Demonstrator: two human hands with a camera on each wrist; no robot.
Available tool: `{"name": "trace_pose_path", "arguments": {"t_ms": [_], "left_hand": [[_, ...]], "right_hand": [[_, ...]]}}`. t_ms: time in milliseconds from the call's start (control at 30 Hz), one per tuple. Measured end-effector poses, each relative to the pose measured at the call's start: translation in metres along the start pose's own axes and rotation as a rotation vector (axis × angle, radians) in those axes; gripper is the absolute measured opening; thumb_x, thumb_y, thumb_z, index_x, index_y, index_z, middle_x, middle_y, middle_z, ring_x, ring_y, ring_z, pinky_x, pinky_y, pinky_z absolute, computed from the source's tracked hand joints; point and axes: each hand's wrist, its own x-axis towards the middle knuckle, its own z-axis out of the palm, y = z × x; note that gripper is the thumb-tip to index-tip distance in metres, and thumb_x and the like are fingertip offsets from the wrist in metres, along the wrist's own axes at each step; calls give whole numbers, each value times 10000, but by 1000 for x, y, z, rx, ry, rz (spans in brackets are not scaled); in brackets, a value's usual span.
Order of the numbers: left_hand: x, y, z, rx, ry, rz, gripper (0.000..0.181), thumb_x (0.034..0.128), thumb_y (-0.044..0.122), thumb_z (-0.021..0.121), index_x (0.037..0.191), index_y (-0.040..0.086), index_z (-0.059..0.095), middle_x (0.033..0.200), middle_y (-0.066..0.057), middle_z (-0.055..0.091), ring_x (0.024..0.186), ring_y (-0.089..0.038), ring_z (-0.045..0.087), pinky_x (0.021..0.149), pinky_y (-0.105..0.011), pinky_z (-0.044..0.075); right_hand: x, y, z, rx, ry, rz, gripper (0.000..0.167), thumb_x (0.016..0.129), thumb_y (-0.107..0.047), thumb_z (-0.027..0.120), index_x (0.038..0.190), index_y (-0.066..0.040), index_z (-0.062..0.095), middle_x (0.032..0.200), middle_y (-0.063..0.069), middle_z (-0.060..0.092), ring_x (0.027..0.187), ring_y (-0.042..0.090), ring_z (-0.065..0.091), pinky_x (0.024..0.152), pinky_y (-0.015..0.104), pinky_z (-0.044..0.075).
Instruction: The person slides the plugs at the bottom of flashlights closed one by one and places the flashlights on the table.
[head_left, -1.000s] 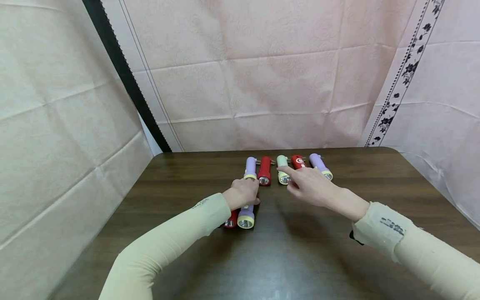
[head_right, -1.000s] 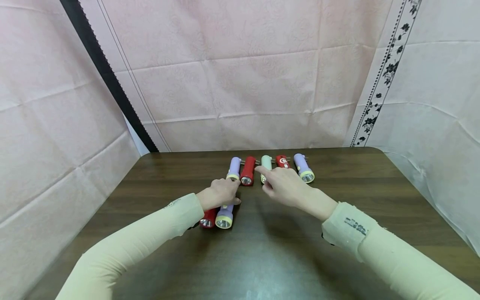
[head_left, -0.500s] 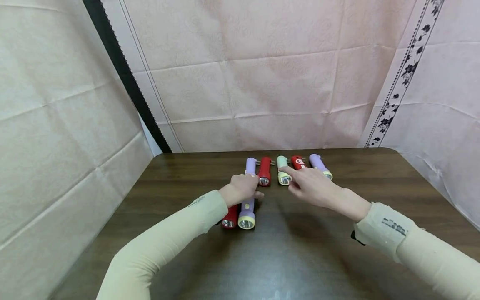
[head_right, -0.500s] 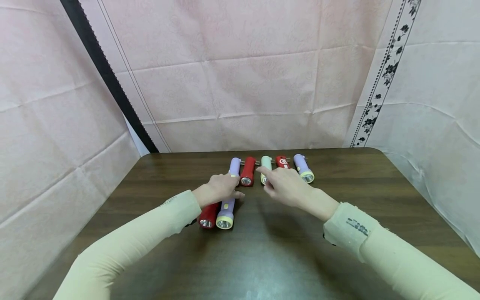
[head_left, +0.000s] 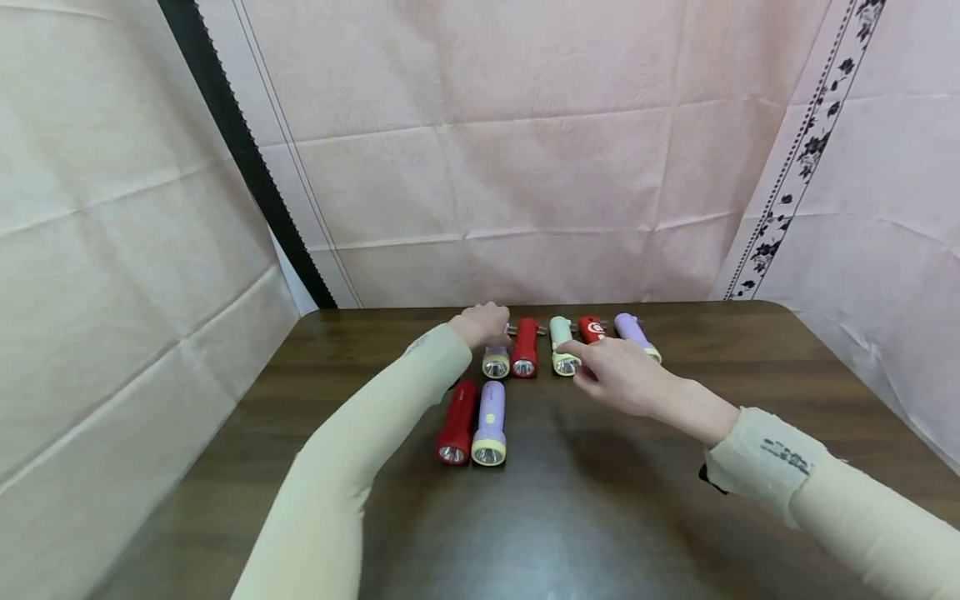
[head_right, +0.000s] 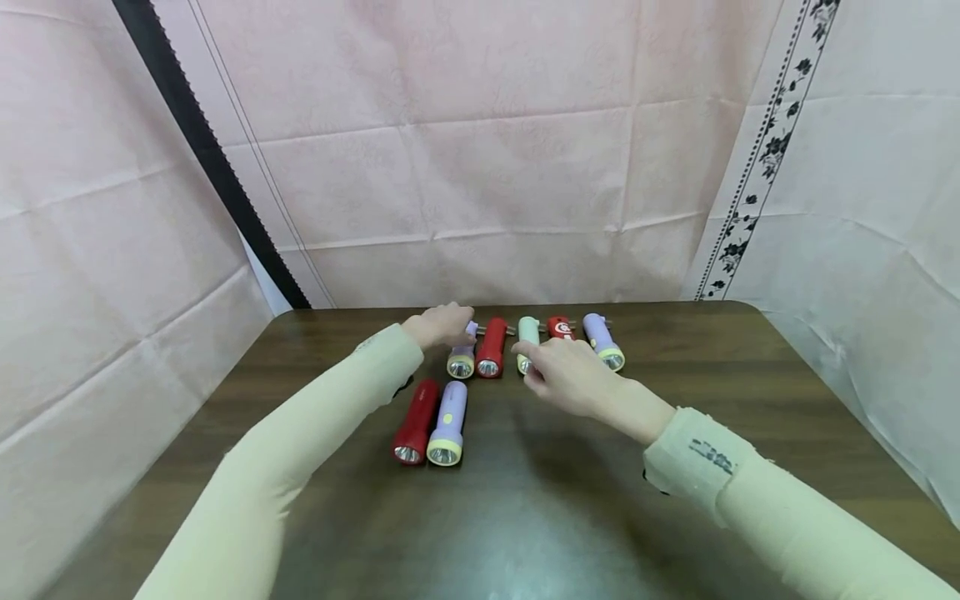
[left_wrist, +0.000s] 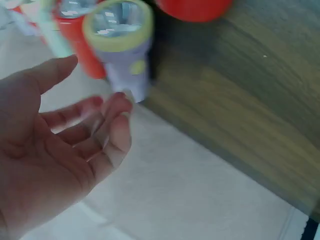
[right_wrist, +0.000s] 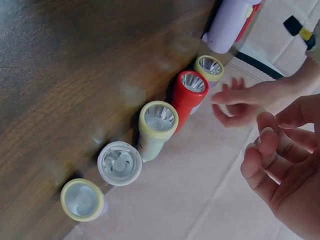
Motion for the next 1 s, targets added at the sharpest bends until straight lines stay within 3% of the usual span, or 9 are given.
{"name": "trace_pose_path", "arguments": {"t_ms": [167, 300, 567, 767, 1000], "left_hand": [[14, -7, 11, -80, -61, -93, 537, 910, 305, 615, 1336, 26, 444, 1336, -158, 539, 1209, -283, 555, 991, -406, 463], [20, -12, 17, -94, -49, -148, 535, 894, 301, 624, 1306, 3, 458, 1320, -168, 555, 1185, -291, 566, 985, -389, 461], [21, -23, 23, -156, 34, -160, 382, 876, 233, 640, 1170, 20, 520, 1184, -161, 613, 1043, -288, 609, 902, -385, 495], [15, -30, 23, -226, 93, -170, 494, 865, 273, 668, 1230, 32, 439, 1157, -173, 591, 1006, -300, 622, 858, -401, 512], [9, -30, 18, -234, 175, -98, 491, 834, 284, 708, 1174, 48, 446, 1048, -155, 611, 904, -301, 643, 778, -404, 527]], "right_hand": [[0, -1, 3, 1, -3, -16, 292, 830, -51, 594, 1113, -95, 650, 555, -83, 430, 529, 55, 370, 526, 218, 344], [2, 0, 4, 2, 6, -24, 258, 822, -40, 583, 1064, -101, 651, 555, -89, 428, 527, 52, 375, 517, 214, 339], [1, 1, 3, 25, -43, 10, 280, 829, -58, 613, 1101, -102, 664, 546, -79, 447, 510, 59, 371, 489, 209, 333], [1, 3, 3, 38, -85, 30, 293, 838, -71, 605, 1126, -88, 655, 540, -80, 442, 497, 57, 367, 483, 212, 334], [6, 8, -8, 2, -49, 28, 325, 814, -43, 593, 1136, -66, 639, 520, -92, 420, 498, 44, 351, 484, 217, 298]]}}
